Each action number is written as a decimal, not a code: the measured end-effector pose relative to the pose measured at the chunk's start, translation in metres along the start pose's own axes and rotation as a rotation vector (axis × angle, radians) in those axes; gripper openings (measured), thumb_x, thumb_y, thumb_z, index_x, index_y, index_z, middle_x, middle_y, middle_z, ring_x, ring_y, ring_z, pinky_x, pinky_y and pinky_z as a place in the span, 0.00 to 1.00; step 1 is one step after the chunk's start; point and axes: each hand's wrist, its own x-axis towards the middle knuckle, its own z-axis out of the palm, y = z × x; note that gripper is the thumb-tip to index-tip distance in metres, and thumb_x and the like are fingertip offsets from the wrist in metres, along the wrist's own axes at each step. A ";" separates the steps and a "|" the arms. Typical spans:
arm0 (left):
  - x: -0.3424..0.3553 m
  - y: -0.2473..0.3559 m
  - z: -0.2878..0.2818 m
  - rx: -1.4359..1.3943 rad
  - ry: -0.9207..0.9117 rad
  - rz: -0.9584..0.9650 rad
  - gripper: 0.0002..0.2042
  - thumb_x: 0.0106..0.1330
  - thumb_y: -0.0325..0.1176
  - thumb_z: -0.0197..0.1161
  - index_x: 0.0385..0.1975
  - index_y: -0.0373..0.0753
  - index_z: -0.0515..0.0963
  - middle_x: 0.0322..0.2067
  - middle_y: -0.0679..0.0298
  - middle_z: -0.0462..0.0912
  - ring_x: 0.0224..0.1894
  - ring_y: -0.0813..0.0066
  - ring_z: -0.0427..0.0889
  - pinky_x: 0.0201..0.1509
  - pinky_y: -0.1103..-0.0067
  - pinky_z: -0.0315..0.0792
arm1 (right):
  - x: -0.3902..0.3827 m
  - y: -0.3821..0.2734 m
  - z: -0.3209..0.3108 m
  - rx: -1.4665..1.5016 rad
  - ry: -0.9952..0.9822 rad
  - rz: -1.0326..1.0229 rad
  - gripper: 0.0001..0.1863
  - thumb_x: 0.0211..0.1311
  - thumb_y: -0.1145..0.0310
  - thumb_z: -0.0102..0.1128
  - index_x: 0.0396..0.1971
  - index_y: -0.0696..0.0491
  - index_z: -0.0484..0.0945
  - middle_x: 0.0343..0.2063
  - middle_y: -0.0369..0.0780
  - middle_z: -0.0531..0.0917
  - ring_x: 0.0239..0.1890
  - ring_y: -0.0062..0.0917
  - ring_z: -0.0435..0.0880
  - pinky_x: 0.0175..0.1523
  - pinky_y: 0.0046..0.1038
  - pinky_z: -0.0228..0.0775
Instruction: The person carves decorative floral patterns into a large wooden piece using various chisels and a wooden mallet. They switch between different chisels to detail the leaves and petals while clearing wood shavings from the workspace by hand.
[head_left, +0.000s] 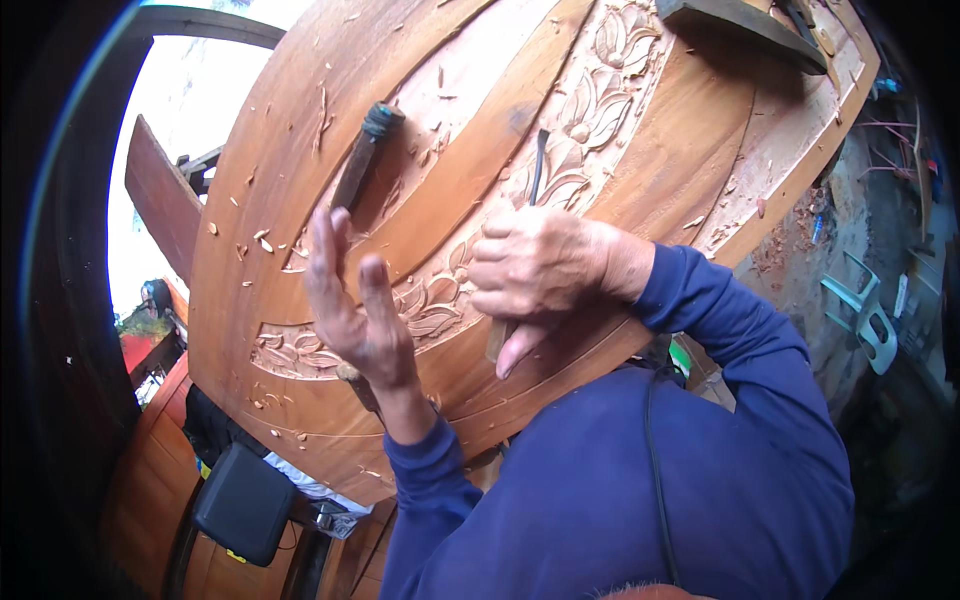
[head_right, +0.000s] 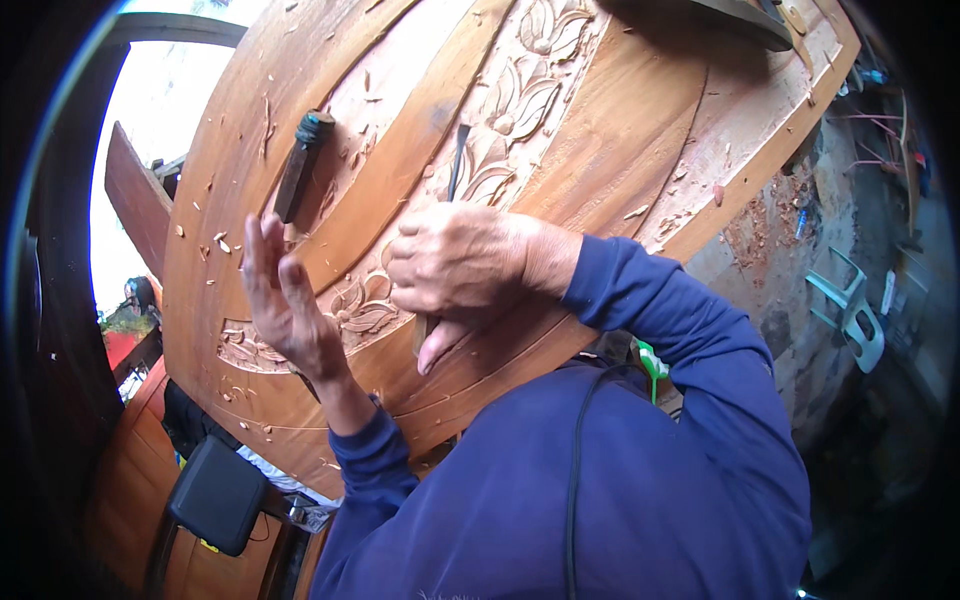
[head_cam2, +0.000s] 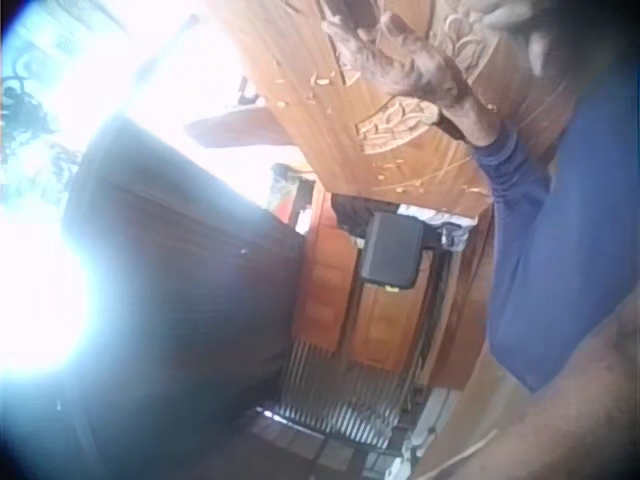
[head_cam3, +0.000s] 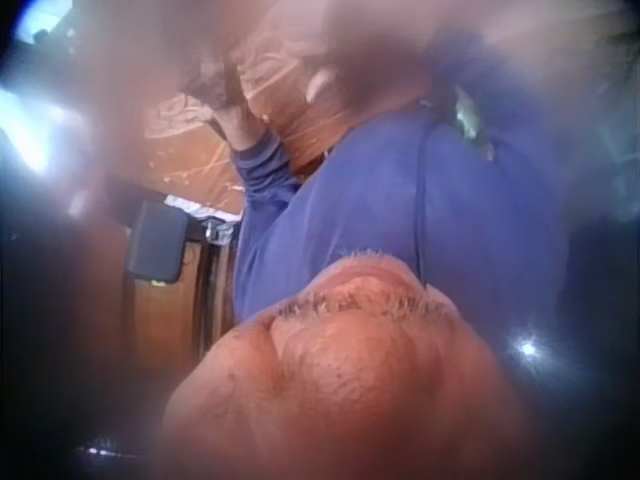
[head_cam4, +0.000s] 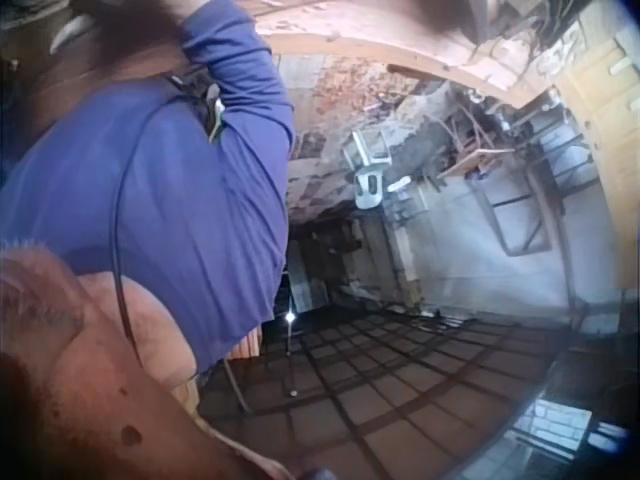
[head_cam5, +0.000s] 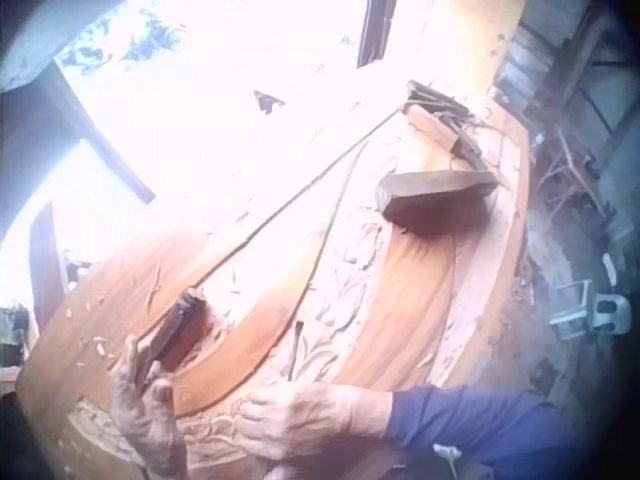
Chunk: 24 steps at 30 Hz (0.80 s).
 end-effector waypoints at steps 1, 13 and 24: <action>-0.016 0.001 0.003 -0.012 -0.007 -0.013 0.29 0.75 0.39 0.64 0.70 0.29 0.67 0.62 0.47 0.79 0.64 0.58 0.79 0.70 0.67 0.69 | -0.007 0.001 -0.002 -0.019 -0.015 0.043 0.35 0.54 0.27 0.60 0.20 0.48 0.69 0.22 0.34 0.72 0.29 0.27 0.76 0.36 0.28 0.69; -0.087 0.030 0.029 -0.418 -0.012 -0.184 0.43 0.75 0.63 0.51 0.72 0.25 0.61 0.63 0.42 0.76 0.65 0.52 0.78 0.72 0.61 0.70 | -0.004 0.005 -0.012 0.036 0.015 0.163 0.36 0.47 0.26 0.66 0.13 0.45 0.67 0.18 0.32 0.68 0.23 0.26 0.74 0.28 0.29 0.66; -0.074 0.053 0.058 -0.606 0.144 0.042 0.41 0.75 0.67 0.44 0.71 0.32 0.63 0.67 0.40 0.68 0.72 0.44 0.67 0.78 0.52 0.56 | -0.013 0.007 -0.016 0.057 -0.014 0.182 0.33 0.55 0.32 0.65 0.13 0.46 0.70 0.18 0.34 0.73 0.23 0.30 0.78 0.27 0.34 0.69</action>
